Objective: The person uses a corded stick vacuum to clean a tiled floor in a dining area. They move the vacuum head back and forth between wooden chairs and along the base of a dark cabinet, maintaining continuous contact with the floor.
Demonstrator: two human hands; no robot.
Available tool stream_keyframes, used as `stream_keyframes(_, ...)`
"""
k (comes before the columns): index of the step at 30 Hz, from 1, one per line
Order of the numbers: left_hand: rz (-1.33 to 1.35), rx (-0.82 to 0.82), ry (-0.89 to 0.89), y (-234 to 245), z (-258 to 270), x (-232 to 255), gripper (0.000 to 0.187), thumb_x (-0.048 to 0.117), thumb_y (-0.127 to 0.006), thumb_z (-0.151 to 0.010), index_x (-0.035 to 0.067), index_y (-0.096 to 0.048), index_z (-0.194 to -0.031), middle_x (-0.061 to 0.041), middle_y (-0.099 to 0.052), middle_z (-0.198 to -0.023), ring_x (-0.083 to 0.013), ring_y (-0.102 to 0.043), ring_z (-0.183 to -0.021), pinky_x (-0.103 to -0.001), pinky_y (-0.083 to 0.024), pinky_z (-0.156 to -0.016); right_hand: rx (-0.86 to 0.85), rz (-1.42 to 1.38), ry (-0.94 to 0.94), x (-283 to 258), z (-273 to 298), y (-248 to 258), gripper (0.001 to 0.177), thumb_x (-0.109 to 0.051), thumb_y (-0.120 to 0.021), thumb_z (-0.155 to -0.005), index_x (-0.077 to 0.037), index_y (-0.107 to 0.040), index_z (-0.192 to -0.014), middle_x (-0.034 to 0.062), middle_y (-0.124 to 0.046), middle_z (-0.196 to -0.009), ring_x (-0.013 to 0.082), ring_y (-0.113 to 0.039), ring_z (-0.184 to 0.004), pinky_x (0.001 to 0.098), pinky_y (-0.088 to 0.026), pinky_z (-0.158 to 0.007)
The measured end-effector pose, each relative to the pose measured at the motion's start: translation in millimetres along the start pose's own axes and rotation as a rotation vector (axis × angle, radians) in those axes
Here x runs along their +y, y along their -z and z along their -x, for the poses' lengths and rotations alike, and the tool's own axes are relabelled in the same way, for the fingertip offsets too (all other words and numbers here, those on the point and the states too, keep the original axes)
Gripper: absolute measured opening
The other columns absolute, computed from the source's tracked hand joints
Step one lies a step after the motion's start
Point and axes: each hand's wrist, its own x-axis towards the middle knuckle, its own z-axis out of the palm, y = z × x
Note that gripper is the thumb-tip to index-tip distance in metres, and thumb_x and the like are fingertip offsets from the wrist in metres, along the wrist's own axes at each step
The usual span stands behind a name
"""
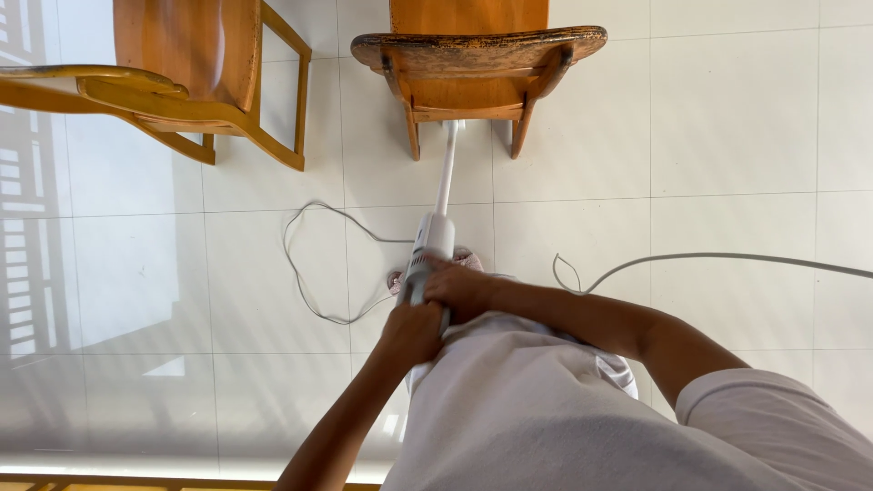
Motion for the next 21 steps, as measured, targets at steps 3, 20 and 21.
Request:
stream_keyframes(3,0.036,-0.104,0.038,51.6,72.9,13.3,0.025,0.017,-0.067,-0.084,-0.001,-0.066,-0.102,-0.016,-0.074,-0.088,-0.0405,-0.075,-0.088,-0.050,-0.059,-0.084,0.039,-0.119,0.106,-30.2,-18.9,-25.9,0.039,-0.038,-0.079,-0.068,-0.012,-0.066,-0.094,0.0049,-0.071,-0.087,0.0229,-0.070,-0.090,0.0546,-0.022,-0.129)
stream_keyframes(20,0.120,0.093,0.004,5.0,-55.5,12.7,0.028,0.016,-0.065,-0.084,-0.003,-0.065,-0.105,-0.022,-0.072,-0.091,-0.0456,-0.073,-0.092,-0.055,-0.058,-0.085,-0.223,0.018,-0.265,40.6,27.0,33.2,0.043,-0.016,-0.080,-0.055,-0.012,-0.067,-0.096,0.0048,-0.074,-0.098,0.0272,-0.069,-0.107,0.0608,-0.018,-0.125)
stream_keyframes(21,0.146,0.109,0.006,-2.2,-65.2,15.4,0.027,0.013,-0.064,-0.084,-0.004,-0.066,-0.105,-0.021,-0.072,-0.091,-0.0450,-0.074,-0.091,-0.053,-0.058,-0.085,-0.241,0.035,-0.303,47.3,36.1,29.0,0.043,-0.013,-0.079,-0.055,-0.010,-0.067,-0.096,0.0056,-0.074,-0.098,0.0273,-0.069,-0.107,0.0585,-0.017,-0.127)
